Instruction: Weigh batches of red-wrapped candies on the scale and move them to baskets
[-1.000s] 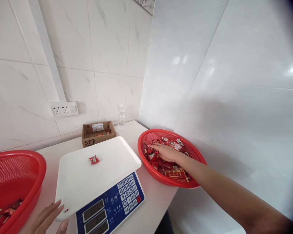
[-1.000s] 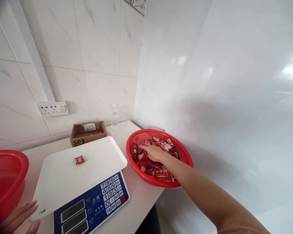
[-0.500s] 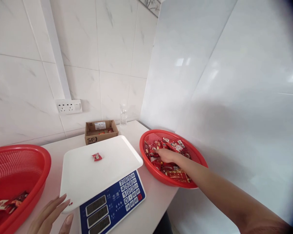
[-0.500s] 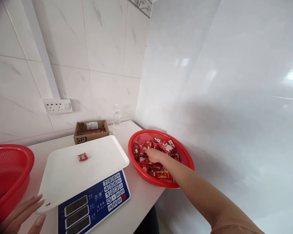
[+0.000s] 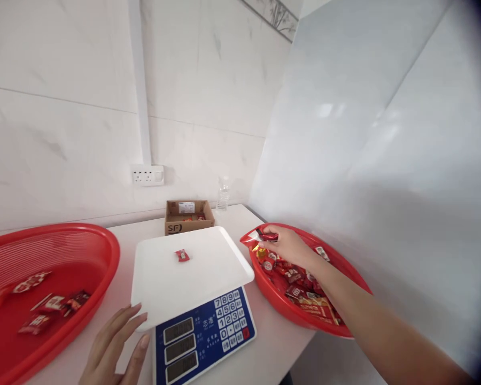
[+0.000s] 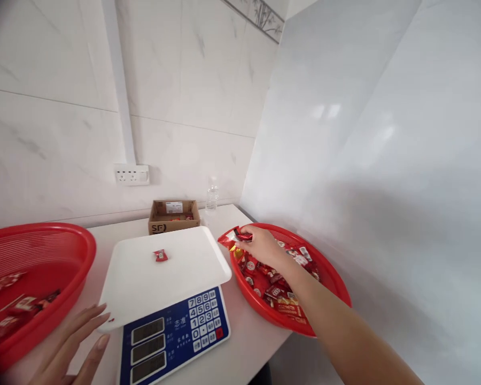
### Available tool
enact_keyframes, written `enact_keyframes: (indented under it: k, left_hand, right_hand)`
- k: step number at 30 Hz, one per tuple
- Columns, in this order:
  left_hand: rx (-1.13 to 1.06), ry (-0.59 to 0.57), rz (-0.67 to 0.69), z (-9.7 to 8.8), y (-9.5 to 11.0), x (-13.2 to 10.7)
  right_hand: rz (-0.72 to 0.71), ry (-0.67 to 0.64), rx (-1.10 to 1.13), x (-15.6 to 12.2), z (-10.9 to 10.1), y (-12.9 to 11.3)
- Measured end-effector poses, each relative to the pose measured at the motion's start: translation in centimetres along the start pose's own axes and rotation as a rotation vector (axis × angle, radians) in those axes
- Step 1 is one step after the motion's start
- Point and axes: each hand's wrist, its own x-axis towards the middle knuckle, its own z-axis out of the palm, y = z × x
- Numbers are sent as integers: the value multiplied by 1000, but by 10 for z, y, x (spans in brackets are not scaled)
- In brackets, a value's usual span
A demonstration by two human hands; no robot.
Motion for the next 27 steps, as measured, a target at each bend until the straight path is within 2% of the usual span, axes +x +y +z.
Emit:
enact_keyframes:
  k: [3, 6, 8, 10, 13, 15, 17, 19, 24, 27]
  left_hand:
    - [53, 3, 8, -5, 6, 6]
    - [69, 10, -1, -7, 8, 8]
    - [76, 7, -3, -7, 9, 7]
    - [82, 13, -4, -7, 10, 7]
    - [84, 22, 11, -7, 11, 8]
    - [92, 22, 27, -8, 12, 9]
    - [103, 20, 33, -8, 13, 9]
    - [112, 16, 27, -9, 13, 9]
    - [111, 7, 32, -8, 14, 7]
    - [110, 7, 35, -6, 13, 6]
  right_hand:
    - [-85, -42, 195, 3, 21, -42]
    - [-137, -177, 267, 11, 43, -74]
    - [-155, -198, 251, 16, 54, -88]
    - [-163, -166, 233, 16, 65, -98]
    - [-294, -189, 232, 7, 79, -110]
    - [-416, -252, 185, 0, 87, -115]
    - [-465, -289, 117, -3, 93, -116]
    - [-445, -294, 97, 1, 96, -112]
    - [-361, -266, 217, 22, 97, -96]
    - [-336, -246, 279, 26, 95, -97]
